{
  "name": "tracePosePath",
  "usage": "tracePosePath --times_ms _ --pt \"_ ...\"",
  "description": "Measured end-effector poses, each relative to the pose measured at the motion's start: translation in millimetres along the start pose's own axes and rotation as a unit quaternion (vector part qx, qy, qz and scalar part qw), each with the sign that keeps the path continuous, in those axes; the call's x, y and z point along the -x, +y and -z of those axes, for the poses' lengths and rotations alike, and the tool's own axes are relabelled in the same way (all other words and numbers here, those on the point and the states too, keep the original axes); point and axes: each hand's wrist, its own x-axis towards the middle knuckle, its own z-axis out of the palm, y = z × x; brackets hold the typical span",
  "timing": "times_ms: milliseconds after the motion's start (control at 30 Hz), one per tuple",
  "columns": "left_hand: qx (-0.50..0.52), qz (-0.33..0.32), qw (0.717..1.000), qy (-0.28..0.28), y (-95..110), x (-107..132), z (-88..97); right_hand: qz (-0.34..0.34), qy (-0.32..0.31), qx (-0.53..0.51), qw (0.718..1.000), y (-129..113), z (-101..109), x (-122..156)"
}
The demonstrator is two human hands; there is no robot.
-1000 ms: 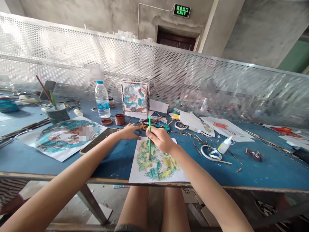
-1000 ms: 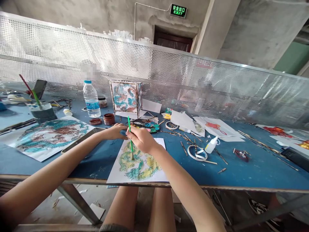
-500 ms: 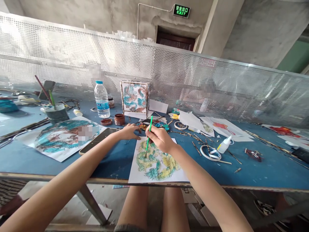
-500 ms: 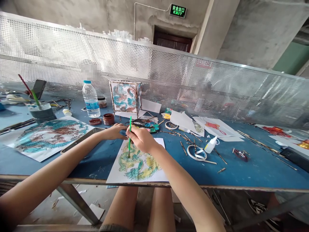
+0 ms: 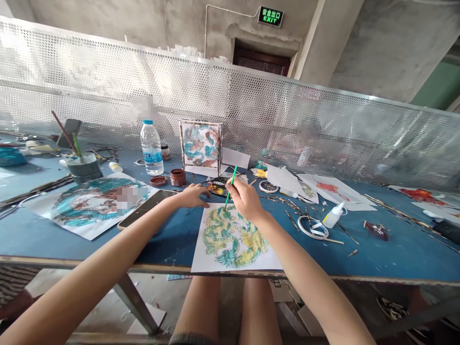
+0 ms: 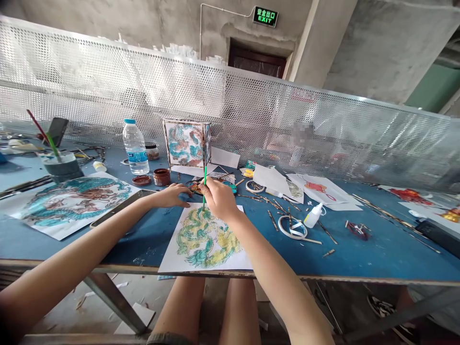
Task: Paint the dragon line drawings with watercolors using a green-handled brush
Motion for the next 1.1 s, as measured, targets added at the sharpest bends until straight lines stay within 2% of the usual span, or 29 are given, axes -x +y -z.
tracePosePath --times_ms 233,567,733,867,1100 --pt "-0.009 0.003 1.0 -0.005 2.5 1.5 1.9 0.034 -0.032 -0.026 0.999 4.4 -11.0 1.1" --pt "-0.049 0.002 0.999 0.001 -2.4 -4.5 -5.5 0.093 -0.093 -0.032 0.991 -13.1 -23.4 5.4" --pt "-0.049 -0.006 0.999 0.006 -3.9 -4.3 -5.8 0.089 -0.066 -0.026 0.993 -14.2 -21.6 4.8" --pt "-0.049 -0.008 0.999 0.005 -4.9 -4.8 -6.7 0.086 -0.09 -0.035 0.992 -12.7 -22.1 4.7" --pt "-0.049 -0.013 0.999 0.011 -5.0 -5.3 -7.3 0.087 -0.09 -0.054 0.991 -13.3 -21.8 4.9"
